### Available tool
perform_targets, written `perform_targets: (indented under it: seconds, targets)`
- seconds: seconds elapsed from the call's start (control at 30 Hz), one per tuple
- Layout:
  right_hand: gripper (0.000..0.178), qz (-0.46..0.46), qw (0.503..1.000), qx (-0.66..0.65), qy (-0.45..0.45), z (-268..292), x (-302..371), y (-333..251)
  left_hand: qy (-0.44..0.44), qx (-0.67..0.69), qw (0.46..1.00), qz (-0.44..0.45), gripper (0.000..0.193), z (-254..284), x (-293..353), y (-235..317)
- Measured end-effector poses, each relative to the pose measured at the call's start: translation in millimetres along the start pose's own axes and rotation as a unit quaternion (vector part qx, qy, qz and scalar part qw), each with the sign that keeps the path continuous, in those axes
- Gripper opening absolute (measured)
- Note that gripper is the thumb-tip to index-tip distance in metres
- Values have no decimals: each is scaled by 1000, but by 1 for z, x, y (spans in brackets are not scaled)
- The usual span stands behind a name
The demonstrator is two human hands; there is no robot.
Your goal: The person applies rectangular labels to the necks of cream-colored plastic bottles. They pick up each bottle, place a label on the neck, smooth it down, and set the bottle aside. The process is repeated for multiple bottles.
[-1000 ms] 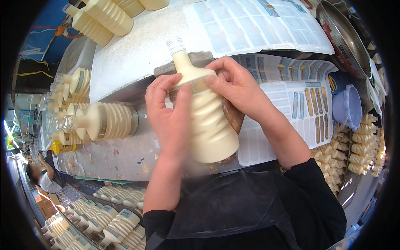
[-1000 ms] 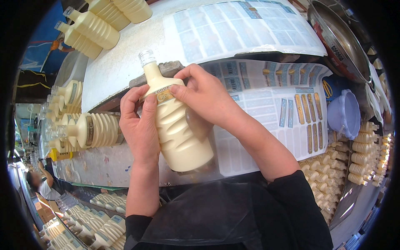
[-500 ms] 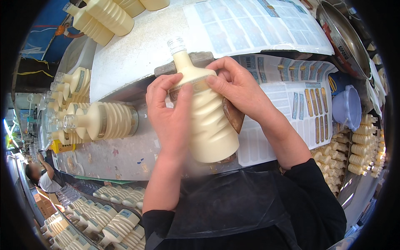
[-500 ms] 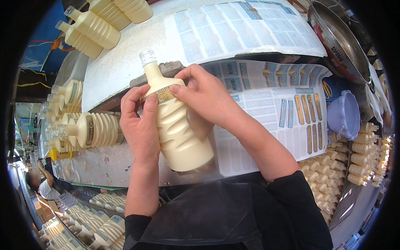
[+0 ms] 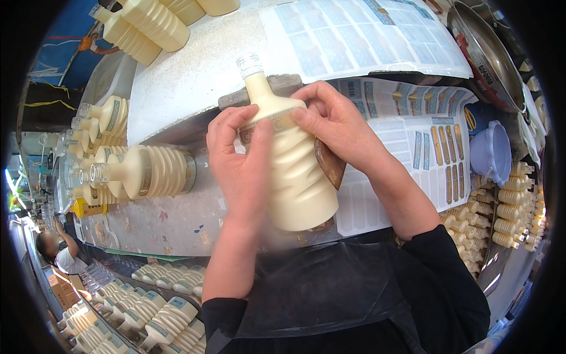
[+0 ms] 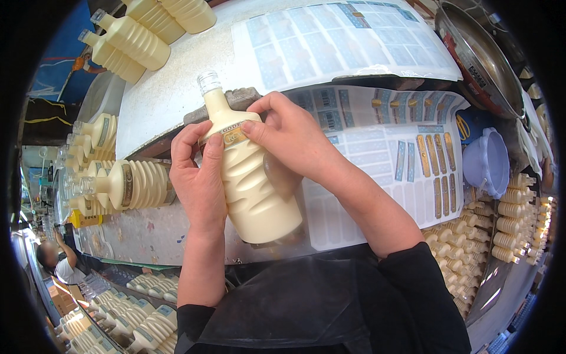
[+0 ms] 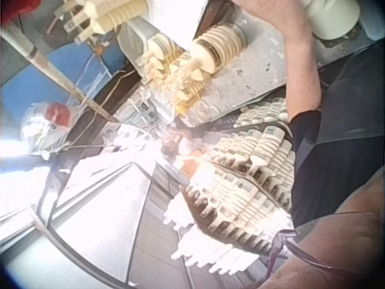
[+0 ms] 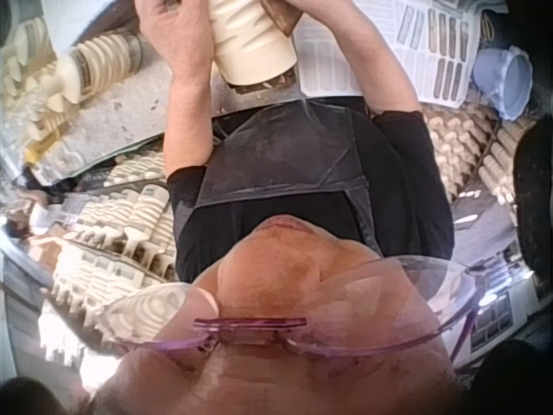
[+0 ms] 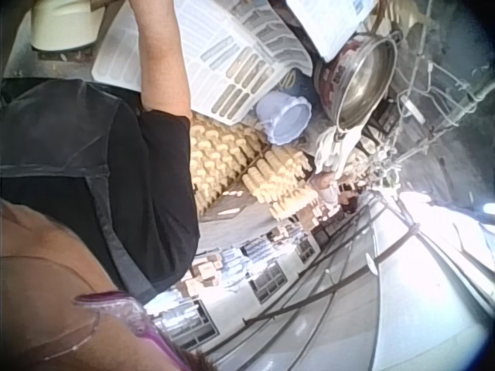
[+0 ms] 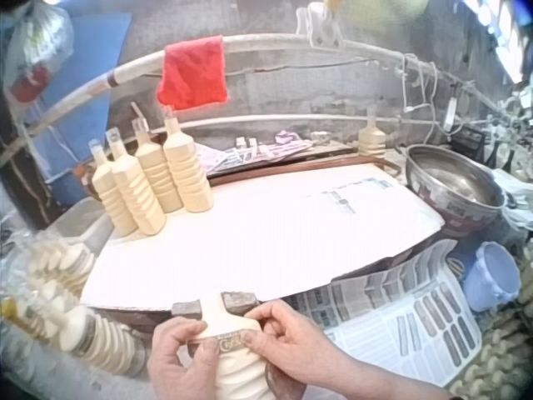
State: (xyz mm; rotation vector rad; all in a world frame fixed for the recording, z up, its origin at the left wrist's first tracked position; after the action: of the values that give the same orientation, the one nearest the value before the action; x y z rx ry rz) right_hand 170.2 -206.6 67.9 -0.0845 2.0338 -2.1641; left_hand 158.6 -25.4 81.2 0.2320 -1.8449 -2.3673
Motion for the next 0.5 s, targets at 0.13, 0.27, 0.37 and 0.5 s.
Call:
perform_targets:
  seconds: [0.13, 0.27, 0.37, 0.5]
  targets:
    - [31, 3, 1000, -4, 1, 0, 0, 2, 3, -3, 1000, 2, 22, 0, 0, 0]
    - [31, 4, 1000, -5, 5, -1, 0, 0, 1, -6, 1000, 0, 22, 0, 0, 1]
    - [29, 3, 1000, -11, 3, 0, 0, 2, -1, -6, 1000, 0, 22, -1, 0, 2]
    - [28, -7, 993, -114, 28, 1, -1, 7, 3, -8, 1000, 1, 22, -1, 0, 1]
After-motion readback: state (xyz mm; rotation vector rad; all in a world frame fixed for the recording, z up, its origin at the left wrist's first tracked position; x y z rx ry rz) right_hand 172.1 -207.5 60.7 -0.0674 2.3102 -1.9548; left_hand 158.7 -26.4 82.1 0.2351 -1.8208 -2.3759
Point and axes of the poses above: each hand's wrist, its own x-axis away from the middle knuckle, its own z-axis out of the back of the hand, y = z × x, the point moved 3 cm from there along -x, towards the middle knuckle, and after that the axes turned 12 degrees about z, right-handed, at the moved point
